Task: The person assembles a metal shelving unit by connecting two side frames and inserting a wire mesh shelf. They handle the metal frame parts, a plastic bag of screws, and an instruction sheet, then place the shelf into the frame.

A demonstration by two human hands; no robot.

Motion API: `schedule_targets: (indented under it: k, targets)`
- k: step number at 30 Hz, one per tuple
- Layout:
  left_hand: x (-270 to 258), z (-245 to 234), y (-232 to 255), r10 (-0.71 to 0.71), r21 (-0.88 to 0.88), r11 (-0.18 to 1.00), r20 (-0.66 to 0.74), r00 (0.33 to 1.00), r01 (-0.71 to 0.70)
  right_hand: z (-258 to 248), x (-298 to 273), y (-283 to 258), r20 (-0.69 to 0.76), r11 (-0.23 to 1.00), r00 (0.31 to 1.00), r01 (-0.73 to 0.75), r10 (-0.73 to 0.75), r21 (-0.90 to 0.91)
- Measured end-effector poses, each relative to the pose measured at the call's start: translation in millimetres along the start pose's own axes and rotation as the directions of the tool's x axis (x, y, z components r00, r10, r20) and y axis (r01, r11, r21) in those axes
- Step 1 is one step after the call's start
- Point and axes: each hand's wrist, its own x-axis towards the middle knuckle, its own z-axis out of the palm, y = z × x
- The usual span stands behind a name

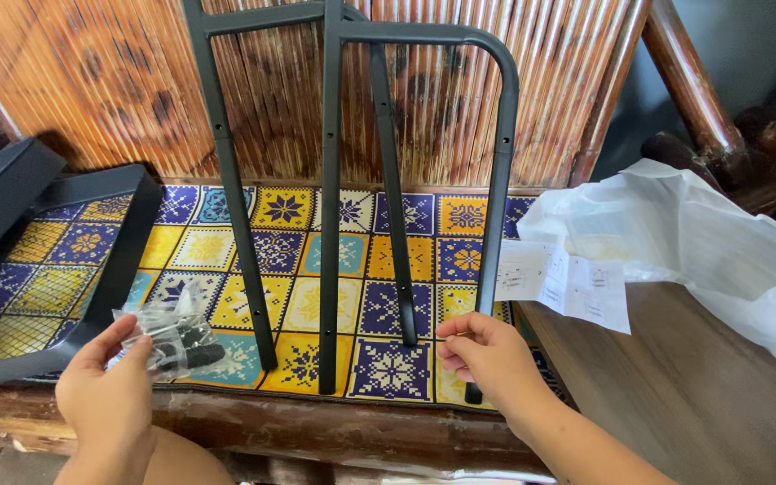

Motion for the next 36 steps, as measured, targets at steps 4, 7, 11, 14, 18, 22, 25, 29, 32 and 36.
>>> schedule_targets:
  k: [4, 7, 11, 14, 18, 22, 25, 29, 32, 36]
  targets:
    - [1.9, 6.5, -11.9, -0.014, 0.057, 0.998, -0.018, 1.000, 0.015, -2.5, 1.1, 4.9, -0.002, 1.000, 1.000, -0.008, 0.008, -0.026]
    - [5.9, 13.9, -19.1, -0.070, -0.017, 0.997, 0.033, 0.997, 0.071, -4.3, 3.2, 9.9, 0.002, 1.000, 1.000, -0.013, 0.013, -0.016]
    - [33.5, 40.8, -22.7, -0.041, 0.211, 0.977, 0.091, 0.995, 0.021, -3.3, 4.3, 18.3, 0.004, 1.000, 1.000, -0.025, 0.025, -0.012]
    - [74.3, 67.6, -18.5, -0.098, -0.013, 0.994, 0.280, 0.955, 0.105, -1.7, 5.2, 17.6, 0.003, 0.999, 0.999, -0.047, 0.047, -0.012]
    - [112.6, 85.6, -29.1, -0.032, 0.116, 0.993, 0.460, 0.887, -0.024, -2.6, 3.5, 12.6, -0.005, 0.998, 0.998, -0.062, 0.062, -0.012]
    - [123.8, 69.3, -67.5, -0.397, 0.621, 0.780, 0.401, 0.825, 0.074, -4.1, 1.0, 8.9, -0.001, 0.996, 0.997, -0.083, 0.083, -0.022]
    - [113.2, 48.6, -100.2, -0.475, 0.761, 0.649, 0.423, 0.772, -0.018, -3.1, 0.8, 10.8, -0.006, 0.993, 0.994, -0.106, 0.105, -0.048]
    - [95.2, 26.4, -114.8, -0.274, 0.723, 0.682, 0.394, 0.877, -0.112, -2.5, 3.2, 18.7, -0.001, 0.992, 0.993, -0.120, 0.120, -0.035]
    - [88.3, 10.0, -104.8, -0.202, 0.694, 0.719, 0.259, 0.945, -0.036, -2.0, 6.4, 24.2, 0.007, 0.991, 0.991, -0.134, 0.134, -0.015]
    - [84.3, -9.1, -93.9, -0.239, 0.407, 0.896, 0.110, 0.965, 0.176, 2.4, 9.4, 26.9, 0.039, 0.990, 0.990, -0.137, 0.136, 0.030]
